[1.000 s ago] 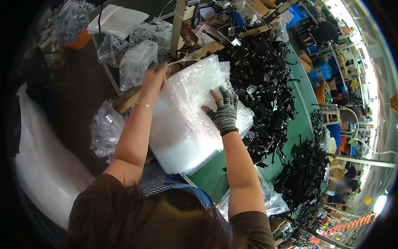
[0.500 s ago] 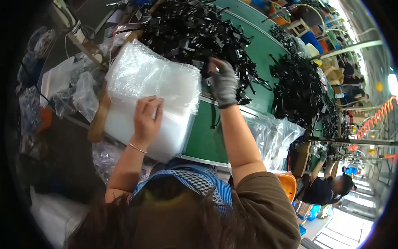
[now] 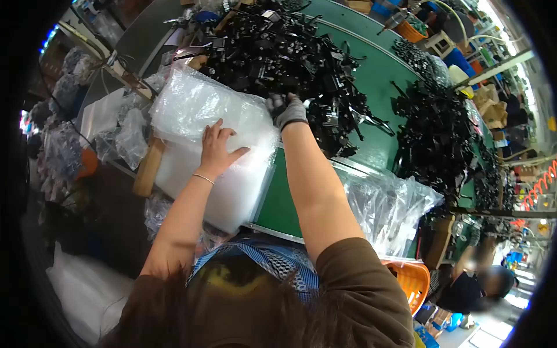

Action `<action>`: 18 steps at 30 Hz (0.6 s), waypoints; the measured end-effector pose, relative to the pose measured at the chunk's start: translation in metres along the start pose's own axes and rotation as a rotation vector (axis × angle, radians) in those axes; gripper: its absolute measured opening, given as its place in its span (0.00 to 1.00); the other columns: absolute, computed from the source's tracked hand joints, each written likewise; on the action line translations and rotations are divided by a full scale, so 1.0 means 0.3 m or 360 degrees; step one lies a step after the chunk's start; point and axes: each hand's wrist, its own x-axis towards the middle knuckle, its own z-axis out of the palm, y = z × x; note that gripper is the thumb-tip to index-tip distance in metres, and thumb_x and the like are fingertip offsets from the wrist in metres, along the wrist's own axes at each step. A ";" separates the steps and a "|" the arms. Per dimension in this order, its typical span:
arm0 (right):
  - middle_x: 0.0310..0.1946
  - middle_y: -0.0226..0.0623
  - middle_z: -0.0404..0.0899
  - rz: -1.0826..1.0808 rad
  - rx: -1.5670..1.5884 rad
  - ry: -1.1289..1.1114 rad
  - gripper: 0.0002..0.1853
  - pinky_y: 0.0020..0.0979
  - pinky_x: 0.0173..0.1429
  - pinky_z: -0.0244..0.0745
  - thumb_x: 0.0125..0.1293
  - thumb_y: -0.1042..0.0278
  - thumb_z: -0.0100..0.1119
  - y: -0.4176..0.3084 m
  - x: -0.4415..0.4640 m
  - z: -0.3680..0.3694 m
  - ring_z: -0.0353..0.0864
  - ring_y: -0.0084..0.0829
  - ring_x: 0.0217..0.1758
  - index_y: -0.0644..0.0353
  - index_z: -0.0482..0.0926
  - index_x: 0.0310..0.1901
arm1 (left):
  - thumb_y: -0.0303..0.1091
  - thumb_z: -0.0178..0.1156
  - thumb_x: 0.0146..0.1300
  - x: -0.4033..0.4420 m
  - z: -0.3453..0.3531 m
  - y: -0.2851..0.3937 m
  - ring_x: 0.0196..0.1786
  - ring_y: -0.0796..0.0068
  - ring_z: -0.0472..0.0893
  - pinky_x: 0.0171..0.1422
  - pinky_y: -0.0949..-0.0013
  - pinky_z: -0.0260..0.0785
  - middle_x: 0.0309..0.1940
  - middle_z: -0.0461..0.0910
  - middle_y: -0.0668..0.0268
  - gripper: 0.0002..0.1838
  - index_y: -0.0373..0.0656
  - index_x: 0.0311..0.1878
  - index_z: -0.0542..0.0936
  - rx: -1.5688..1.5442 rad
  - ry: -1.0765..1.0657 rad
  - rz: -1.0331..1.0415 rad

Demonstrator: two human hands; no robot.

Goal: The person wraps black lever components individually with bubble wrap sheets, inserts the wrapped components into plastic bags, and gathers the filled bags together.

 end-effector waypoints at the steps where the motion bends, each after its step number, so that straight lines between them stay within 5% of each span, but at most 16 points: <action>1: 0.38 0.44 0.79 -0.0109 0.0291 0.0133 0.09 0.53 0.46 0.77 0.66 0.59 0.49 0.013 0.018 0.027 0.81 0.41 0.35 0.55 0.72 0.39 | 0.55 0.68 0.45 -0.002 -0.005 0.014 0.64 0.53 0.62 0.72 0.45 0.43 0.57 0.65 0.48 0.27 0.45 0.43 0.76 0.0025 -0.0041 -0.0040; 2: 0.40 0.40 0.77 -0.0033 0.0458 0.0241 0.11 0.52 0.48 0.77 0.66 0.55 0.49 0.018 0.025 0.046 0.80 0.38 0.43 0.54 0.73 0.39 | 0.52 0.65 0.50 0.000 -0.010 0.034 0.64 0.53 0.63 0.71 0.44 0.42 0.57 0.66 0.48 0.23 0.44 0.40 0.76 0.0028 -0.0029 -0.0066; 5: 0.35 0.29 0.76 -0.0114 0.0159 0.0235 0.15 0.47 0.48 0.75 0.62 0.53 0.55 0.012 0.148 0.018 0.76 0.34 0.37 0.51 0.74 0.46 | 0.47 0.61 0.56 0.030 -0.035 0.062 0.62 0.55 0.66 0.72 0.42 0.40 0.53 0.71 0.52 0.16 0.44 0.35 0.77 0.0172 -0.0184 -0.0251; 6: 0.30 0.29 0.74 -0.0241 -0.0042 0.0132 0.13 0.46 0.45 0.76 0.61 0.54 0.56 -0.031 0.111 0.002 0.74 0.32 0.33 0.51 0.74 0.42 | 0.37 0.59 0.58 0.032 -0.054 0.076 0.56 0.57 0.70 0.68 0.45 0.49 0.49 0.71 0.54 0.09 0.42 0.33 0.77 0.0238 -0.0116 -0.0218; 9: 0.19 0.26 0.66 -0.0552 -0.0466 -0.0168 0.06 0.41 0.35 0.78 0.61 0.62 0.55 -0.114 -0.237 -0.056 0.69 0.25 0.22 0.51 0.71 0.30 | 0.30 0.59 0.55 0.028 -0.091 0.079 0.51 0.57 0.71 0.62 0.52 0.59 0.45 0.71 0.54 0.05 0.43 0.35 0.77 0.0065 0.0007 -0.0090; 12: 0.21 0.30 0.66 -0.0491 -0.0557 -0.1004 0.07 0.43 0.44 0.80 0.64 0.63 0.53 -0.133 -0.343 -0.241 0.75 0.30 0.26 0.55 0.70 0.33 | 0.25 0.59 0.52 0.023 -0.082 0.102 0.47 0.54 0.73 0.53 0.56 0.65 0.45 0.70 0.54 0.09 0.43 0.38 0.76 -0.0382 -0.0053 -0.0390; 14: 0.20 0.29 0.65 -0.0804 -0.0613 -0.0633 0.06 0.41 0.39 0.80 0.64 0.65 0.54 -0.088 -0.500 -0.306 0.71 0.28 0.22 0.56 0.70 0.35 | 0.26 0.58 0.53 0.030 -0.018 0.092 0.45 0.55 0.74 0.49 0.57 0.67 0.43 0.72 0.56 0.11 0.44 0.41 0.76 -0.0214 0.0147 -0.0402; 16: 0.21 0.27 0.67 -0.0575 -0.0804 -0.0472 0.07 0.38 0.33 0.79 0.64 0.68 0.52 -0.098 -0.532 -0.432 0.72 0.27 0.26 0.53 0.68 0.42 | 0.27 0.58 0.54 0.028 0.000 0.106 0.43 0.56 0.75 0.46 0.57 0.68 0.40 0.74 0.58 0.11 0.45 0.41 0.76 -0.0100 0.0180 -0.0409; 18: 0.26 0.29 0.72 -0.0655 -0.1345 -0.0251 0.09 0.35 0.36 0.77 0.64 0.67 0.53 -0.099 -0.547 -0.545 0.75 0.29 0.30 0.55 0.70 0.45 | 0.28 0.58 0.55 0.044 -0.015 0.125 0.41 0.56 0.76 0.45 0.57 0.69 0.37 0.75 0.60 0.08 0.45 0.40 0.77 -0.0049 0.0067 -0.0410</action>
